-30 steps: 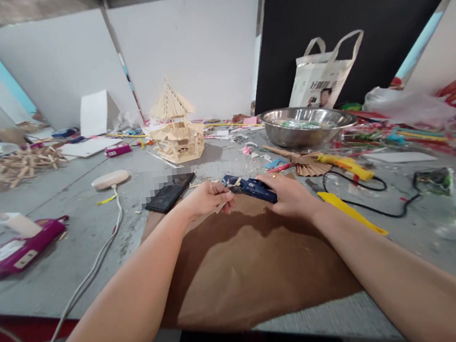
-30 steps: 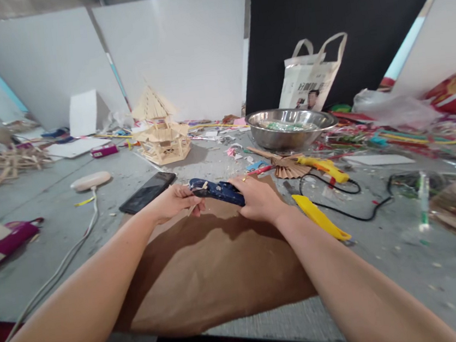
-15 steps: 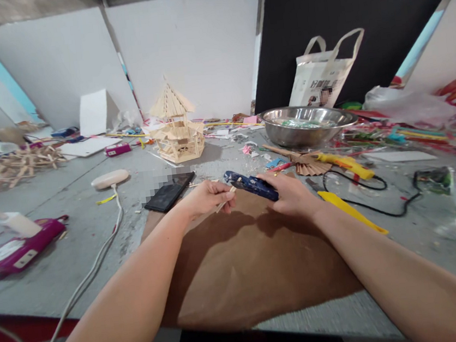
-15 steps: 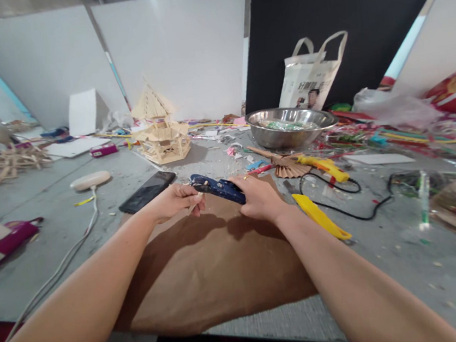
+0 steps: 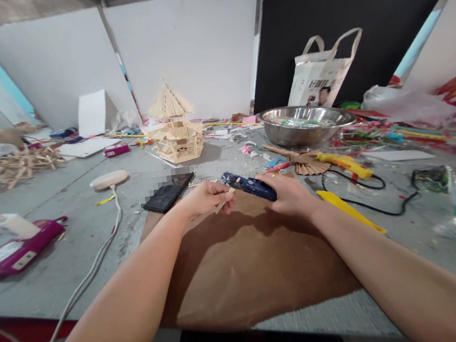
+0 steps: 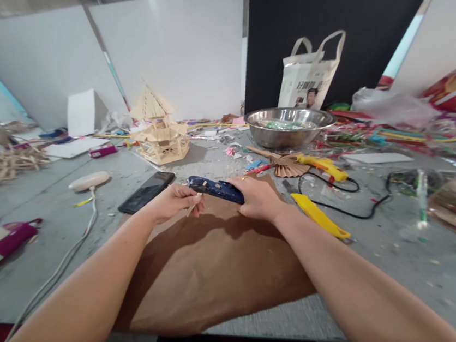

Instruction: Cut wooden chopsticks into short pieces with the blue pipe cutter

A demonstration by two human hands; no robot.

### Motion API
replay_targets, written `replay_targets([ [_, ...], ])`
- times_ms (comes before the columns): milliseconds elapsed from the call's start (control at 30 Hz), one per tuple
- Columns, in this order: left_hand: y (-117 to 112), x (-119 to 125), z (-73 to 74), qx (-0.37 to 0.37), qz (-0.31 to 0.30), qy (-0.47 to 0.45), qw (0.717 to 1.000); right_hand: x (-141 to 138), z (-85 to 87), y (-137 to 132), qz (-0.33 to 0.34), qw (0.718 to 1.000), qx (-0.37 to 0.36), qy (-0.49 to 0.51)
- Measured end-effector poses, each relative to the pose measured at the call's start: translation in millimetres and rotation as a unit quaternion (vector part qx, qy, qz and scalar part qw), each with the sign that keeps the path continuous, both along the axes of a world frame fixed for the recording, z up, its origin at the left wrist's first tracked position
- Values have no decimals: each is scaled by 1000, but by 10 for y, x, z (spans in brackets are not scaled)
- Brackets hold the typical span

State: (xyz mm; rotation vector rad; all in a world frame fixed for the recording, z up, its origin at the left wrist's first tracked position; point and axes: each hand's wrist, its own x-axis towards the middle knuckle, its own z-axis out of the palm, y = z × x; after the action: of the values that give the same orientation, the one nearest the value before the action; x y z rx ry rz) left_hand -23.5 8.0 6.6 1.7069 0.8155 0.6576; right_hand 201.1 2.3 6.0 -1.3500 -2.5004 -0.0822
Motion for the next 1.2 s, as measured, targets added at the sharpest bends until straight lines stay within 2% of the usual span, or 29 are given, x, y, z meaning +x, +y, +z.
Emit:
replay_targets([
  [500,20,-14,-19,-2,4,1,1000,-17,-17,-1,-12,1000,13,-10],
  [900,7,10,10,14,34,-3,999,-104,-12,-23,-60,998,-20,-23],
  [1067,-8,89,-3,48,80,1,996,-128,-26,-12,-80,996,-18,-22],
  [1133,-14,144,-21,99,127,16,987,-139,-24,-15,-89,996,-15,-16],
  [1200,-16,194,-52,178,203,47,962,-152,-16,-26,-95,995,-13,-10],
])
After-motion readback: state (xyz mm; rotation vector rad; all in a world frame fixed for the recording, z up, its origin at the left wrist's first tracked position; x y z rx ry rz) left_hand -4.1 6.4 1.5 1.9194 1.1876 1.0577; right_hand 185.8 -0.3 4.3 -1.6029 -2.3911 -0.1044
